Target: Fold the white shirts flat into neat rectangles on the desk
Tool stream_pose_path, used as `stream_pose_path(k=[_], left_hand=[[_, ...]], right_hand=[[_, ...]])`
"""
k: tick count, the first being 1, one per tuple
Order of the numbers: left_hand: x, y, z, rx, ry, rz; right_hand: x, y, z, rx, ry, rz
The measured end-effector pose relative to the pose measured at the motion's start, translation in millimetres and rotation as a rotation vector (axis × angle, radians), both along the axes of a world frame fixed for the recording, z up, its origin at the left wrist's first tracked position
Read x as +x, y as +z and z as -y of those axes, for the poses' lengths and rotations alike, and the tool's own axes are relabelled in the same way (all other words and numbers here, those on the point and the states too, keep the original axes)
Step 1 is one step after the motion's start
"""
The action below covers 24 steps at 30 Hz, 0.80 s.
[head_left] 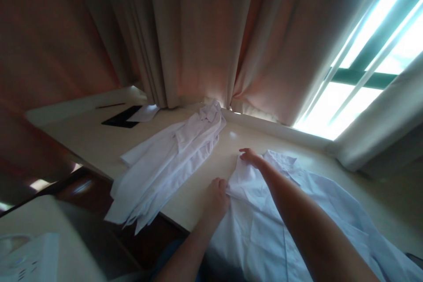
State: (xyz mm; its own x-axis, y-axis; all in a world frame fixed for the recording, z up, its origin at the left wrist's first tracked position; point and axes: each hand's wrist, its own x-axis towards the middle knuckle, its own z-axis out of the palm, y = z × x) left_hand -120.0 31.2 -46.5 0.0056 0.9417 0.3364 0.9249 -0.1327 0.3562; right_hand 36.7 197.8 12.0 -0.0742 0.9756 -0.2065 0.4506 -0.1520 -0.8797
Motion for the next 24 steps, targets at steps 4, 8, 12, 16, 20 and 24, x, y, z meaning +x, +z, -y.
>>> stream_pose_path(k=[4,8,12,16,20,24], left_hand=[[-1,2.0,-1,-0.051,0.054,0.005],[-5,3.9,-1,-0.048,-0.019,-0.002],[-6,1.7,-2,-0.054,-0.068,0.022],[-4,3.5,-1,-0.003,-0.098,0.074],[-5,8.7,1,0.013,-0.089,0.087],[-8,5.4,-3,-0.009,0.037,0.124]], right_hand=[[-1,-11.2,-7,-0.098,0.009,-0.037],[0,-24.9,-11,-0.135,-0.039,-0.056],[-5,-30.8,-16,-0.058,-0.151,-0.068],[-16,-32.3,-19,-0.006,-0.216,-0.11],[-22,-32.0,-17,-0.016,-0.137,-0.179],[-18,-26.6,-14,0.028,-0.066,-0.166]])
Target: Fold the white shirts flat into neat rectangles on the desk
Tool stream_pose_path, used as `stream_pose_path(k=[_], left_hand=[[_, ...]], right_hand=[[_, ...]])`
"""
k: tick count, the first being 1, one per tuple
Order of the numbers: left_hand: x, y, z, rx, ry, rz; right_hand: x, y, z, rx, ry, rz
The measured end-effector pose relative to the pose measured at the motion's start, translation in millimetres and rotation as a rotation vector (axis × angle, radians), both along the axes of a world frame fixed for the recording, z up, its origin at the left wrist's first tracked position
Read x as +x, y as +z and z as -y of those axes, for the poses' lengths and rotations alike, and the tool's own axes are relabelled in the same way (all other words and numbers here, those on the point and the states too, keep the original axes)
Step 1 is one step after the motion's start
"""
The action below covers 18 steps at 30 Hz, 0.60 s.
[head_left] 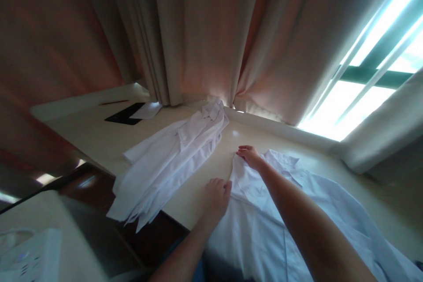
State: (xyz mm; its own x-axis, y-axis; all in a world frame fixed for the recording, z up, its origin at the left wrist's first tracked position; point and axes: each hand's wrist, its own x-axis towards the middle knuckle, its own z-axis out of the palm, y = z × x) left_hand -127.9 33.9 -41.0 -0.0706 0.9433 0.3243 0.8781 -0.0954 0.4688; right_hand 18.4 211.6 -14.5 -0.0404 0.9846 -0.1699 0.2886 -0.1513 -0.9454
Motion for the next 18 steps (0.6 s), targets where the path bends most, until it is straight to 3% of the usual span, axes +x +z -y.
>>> stream_pose_path(k=[5,11,18], left_hand=[[5,-4.0,-18,-0.089,0.123,0.035],[11,2.4,-38,-0.322,0.253,-0.022],[13,-1.9,-30,-0.129,0.24,-0.249]], right_hand=[[18,5.6,1,0.048,0.035,0.21],[27,-3.3,5,0.047,0.103,0.546],[20,-14.6,19,0.225,0.108,0.765]])
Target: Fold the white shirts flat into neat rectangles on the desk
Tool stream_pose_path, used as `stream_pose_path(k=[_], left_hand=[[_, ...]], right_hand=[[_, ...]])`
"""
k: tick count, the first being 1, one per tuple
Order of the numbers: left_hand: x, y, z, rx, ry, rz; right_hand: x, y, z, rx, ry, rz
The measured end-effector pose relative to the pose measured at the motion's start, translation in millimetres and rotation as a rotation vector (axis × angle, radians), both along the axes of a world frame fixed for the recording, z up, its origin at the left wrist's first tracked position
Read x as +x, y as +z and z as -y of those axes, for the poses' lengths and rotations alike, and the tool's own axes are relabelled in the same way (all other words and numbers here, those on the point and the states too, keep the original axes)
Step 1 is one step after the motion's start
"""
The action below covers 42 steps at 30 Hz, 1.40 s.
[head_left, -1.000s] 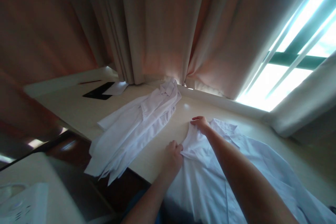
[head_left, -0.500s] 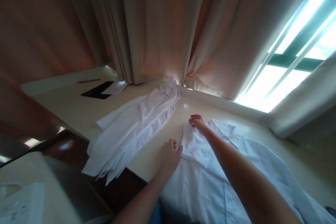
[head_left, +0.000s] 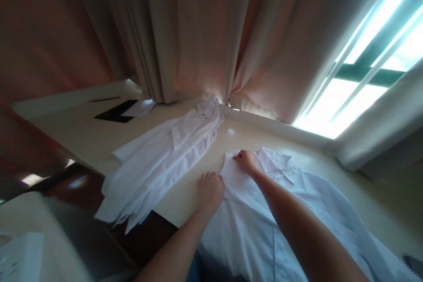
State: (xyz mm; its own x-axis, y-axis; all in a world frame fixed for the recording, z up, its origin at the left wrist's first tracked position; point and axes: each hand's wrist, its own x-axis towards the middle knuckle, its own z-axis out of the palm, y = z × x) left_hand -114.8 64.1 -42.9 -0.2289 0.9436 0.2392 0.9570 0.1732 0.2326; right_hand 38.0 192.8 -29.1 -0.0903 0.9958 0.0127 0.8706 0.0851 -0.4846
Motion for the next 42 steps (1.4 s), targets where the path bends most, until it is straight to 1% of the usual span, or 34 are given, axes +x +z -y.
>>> stream_pose_path(k=[3,7,12,16,19,20,21,23,24,25,26,27,29,32,35,38,40,42], left_hand=[[-4,-0.1,-3,-0.039,-0.036,-0.023],[-8,0.9,-7,-0.053,-0.039,-0.031],[-5,0.0,-7,-0.041,-0.032,-0.043],[-2,0.4,-5,-0.016,0.003,-0.063],[0,5.7,-2,0.041,0.026,-0.066],[1,8.1,0,0.066,-0.006,-0.059],[4,10.2,1,0.091,-0.071,-0.047],[11,11.9,2,0.115,-0.282,-0.011],[16,10.8,2,0.116,-0.387,0.003],[20,8.2,1,0.112,-0.461,0.009],[23,4.2,1,0.104,-0.49,0.006],[25,-0.8,1,0.094,-0.48,-0.005],[25,-11.9,1,0.079,-0.407,-0.042],[17,-23.8,4,0.07,-0.33,-0.095],[12,-27.5,7,0.073,-0.276,-0.127],[13,-28.8,6,0.061,-0.258,-0.142],[15,-30.1,4,0.047,-0.255,-0.143],[17,-31.2,2,0.036,-0.254,-0.136]], right_hand=[[-1,1.0,4,0.043,0.018,0.062],[1,5.5,5,0.089,0.083,0.121],[24,3.8,6,0.116,0.176,0.163],[42,0.6,7,0.152,0.148,0.183],[39,4.5,8,0.206,0.151,0.18],[34,6.7,10,0.23,0.17,0.175],[28,8.8,11,0.251,0.202,0.169],[14,11.7,17,0.274,0.305,0.159],[7,12.1,20,0.274,0.367,0.156],[2,11.5,23,0.267,0.427,0.157],[-3,10.1,26,0.256,0.481,0.16],[-6,7.8,29,0.244,0.526,0.164],[-7,1.6,33,0.225,0.575,0.173],[-4,-7.6,35,0.231,0.561,0.208],[-2,-8.5,37,0.221,0.524,0.266],[1,0.1,44,0.218,0.483,0.28],[11,5.0,55,0.272,0.463,0.27],[29,4.9,70,0.312,0.476,0.27]])
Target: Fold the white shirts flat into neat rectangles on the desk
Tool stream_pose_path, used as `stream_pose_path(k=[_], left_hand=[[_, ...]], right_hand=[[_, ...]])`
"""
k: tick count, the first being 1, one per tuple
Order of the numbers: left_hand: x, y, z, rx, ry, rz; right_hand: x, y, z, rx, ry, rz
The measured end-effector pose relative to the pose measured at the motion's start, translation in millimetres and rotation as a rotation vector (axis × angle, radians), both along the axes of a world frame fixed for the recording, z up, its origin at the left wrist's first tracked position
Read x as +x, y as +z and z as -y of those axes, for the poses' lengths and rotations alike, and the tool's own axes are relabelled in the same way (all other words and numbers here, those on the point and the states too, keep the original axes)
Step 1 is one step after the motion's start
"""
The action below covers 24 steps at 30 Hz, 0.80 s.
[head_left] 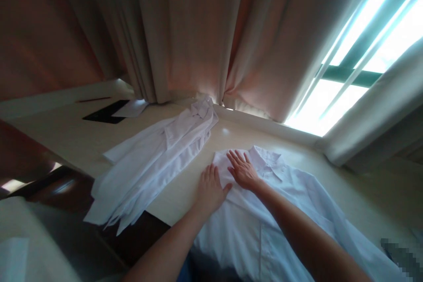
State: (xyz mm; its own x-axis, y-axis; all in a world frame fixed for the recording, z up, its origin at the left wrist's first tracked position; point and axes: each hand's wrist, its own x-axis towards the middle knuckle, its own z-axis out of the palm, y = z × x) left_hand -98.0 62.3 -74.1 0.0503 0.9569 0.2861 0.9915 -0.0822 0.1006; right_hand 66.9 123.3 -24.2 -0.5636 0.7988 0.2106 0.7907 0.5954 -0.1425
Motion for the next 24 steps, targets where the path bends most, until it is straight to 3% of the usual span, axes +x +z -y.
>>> stream_pose_path(k=[3,6,9,12,15,19,24], left_hand=[[2,-0.4,-4,-0.013,-0.002,0.01],[2,0.2,-9,-0.053,-0.021,0.003],[2,1.0,-12,-0.1,-0.042,-0.008],[2,1.1,-14,-0.124,-0.039,-0.018],[4,0.3,-15,-0.128,-0.033,-0.032],[6,-0.4,-18,-0.116,-0.039,-0.063],[8,0.7,-20,-0.155,-0.03,-0.096]], right_hand=[[34,-6.4,18,-0.057,0.002,0.038],[59,-7.4,25,-0.118,-0.094,0.052],[75,-1.3,38,-0.059,-0.155,0.006],[99,-5.1,77,0.051,-0.182,-0.103],[145,-23.5,130,0.034,-0.226,-0.142],[220,-38.4,167,-0.021,-0.458,-0.161],[277,-19.9,164,-0.247,-0.817,-0.235]])
